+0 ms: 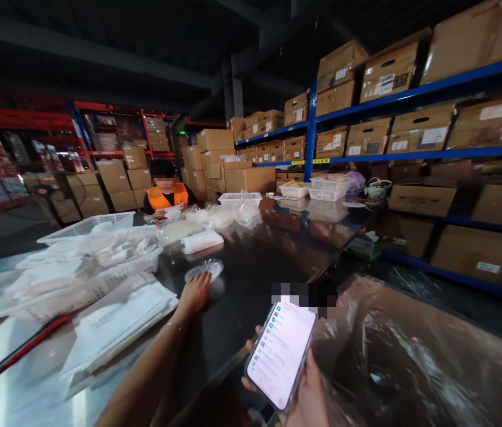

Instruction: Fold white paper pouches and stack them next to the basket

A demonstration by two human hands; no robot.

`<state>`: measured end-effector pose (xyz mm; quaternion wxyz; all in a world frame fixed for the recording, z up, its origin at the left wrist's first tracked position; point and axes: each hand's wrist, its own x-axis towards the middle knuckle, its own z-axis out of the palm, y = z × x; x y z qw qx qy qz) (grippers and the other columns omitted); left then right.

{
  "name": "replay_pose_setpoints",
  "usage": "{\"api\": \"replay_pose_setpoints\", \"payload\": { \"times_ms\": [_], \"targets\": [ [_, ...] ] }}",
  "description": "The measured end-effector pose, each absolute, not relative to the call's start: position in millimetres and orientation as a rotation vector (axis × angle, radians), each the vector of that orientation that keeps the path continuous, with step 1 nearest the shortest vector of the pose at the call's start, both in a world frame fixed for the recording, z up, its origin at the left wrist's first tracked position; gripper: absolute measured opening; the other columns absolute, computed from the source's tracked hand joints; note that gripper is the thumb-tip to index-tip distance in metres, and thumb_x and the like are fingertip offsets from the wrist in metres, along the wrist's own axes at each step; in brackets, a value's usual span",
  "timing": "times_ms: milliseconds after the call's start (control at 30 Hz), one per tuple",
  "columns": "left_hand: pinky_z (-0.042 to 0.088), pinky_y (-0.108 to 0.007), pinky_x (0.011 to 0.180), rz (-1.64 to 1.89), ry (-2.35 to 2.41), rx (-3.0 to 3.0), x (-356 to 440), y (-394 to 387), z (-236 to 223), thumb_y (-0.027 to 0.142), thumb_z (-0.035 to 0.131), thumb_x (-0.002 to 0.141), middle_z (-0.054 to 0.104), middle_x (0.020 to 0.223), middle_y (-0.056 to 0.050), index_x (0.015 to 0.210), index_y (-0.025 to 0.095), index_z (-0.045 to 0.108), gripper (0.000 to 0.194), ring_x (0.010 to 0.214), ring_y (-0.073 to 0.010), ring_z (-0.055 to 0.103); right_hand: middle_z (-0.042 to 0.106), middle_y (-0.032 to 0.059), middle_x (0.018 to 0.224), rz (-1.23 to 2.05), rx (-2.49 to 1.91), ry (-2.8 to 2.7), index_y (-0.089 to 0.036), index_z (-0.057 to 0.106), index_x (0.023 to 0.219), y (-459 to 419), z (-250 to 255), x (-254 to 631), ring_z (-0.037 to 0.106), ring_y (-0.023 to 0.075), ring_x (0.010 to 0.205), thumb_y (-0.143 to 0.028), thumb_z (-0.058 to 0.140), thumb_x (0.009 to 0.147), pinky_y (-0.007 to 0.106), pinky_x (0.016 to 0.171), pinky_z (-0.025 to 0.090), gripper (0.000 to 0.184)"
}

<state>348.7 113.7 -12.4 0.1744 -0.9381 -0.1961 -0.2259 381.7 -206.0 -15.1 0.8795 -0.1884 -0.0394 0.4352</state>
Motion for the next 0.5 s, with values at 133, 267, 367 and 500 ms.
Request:
{"api": "replay_pose_setpoints", "payload": {
  "times_ms": [133,267,367,500],
  "targets": [
    [0.048,-0.037,0.086,-0.64,-0.574,-2.679,349.6,113.8,-12.2,0.007,0.043,0.088,0.061,0.121,-0.015,0.124,0.013,0.056,0.039,0.104,-0.0264,0.06,0.049,0.0149,0.141,0.877,-0.461,-0.082,-0.037,0.026,0.15,-203.3,-18.4,383.8,0.047,0.0486,0.122,-0.062,0.056,0.086,0.069,0.076,0.049,0.075],
    [0.047,-0.037,0.086,-0.633,-0.589,-2.698,349.4,112.2,-9.6,0.007,0.042,0.088,0.061,0.122,-0.015,0.123,0.013,0.056,0.039,0.104,-0.0256,0.06,0.054,0.0177,0.135,0.867,-0.571,-0.08,-0.026,0.036,0.147,-197.7,-23.1,385.7,0.053,0.0491,0.115,-0.059,0.061,0.081,0.067,0.07,0.052,0.078],
    [0.047,-0.036,0.087,-0.622,-0.603,-2.711,349.3,111.0,-7.9,0.007,0.042,0.089,0.061,0.121,-0.015,0.122,0.012,0.056,0.037,0.104,-0.0258,0.06,0.068,0.0179,0.11,0.855,-0.737,-0.113,-0.016,0.056,0.126,-188.9,-27.9,394.1,0.066,0.042,0.091,-0.057,0.066,0.073,0.048,0.053,0.057,0.068],
    [0.047,-0.036,0.087,-0.619,-0.619,-2.736,349.5,109.6,-6.5,0.007,0.041,0.09,0.062,0.119,-0.015,0.12,0.012,0.057,0.035,0.103,-0.0249,0.06,0.061,0.004,0.052,0.679,-1.068,-0.046,-0.016,0.062,0.077,-176.0,-32.4,429.8,0.051,0.0176,0.036,-0.051,0.07,0.057,0.024,0.03,0.036,0.041]
  ]
}}
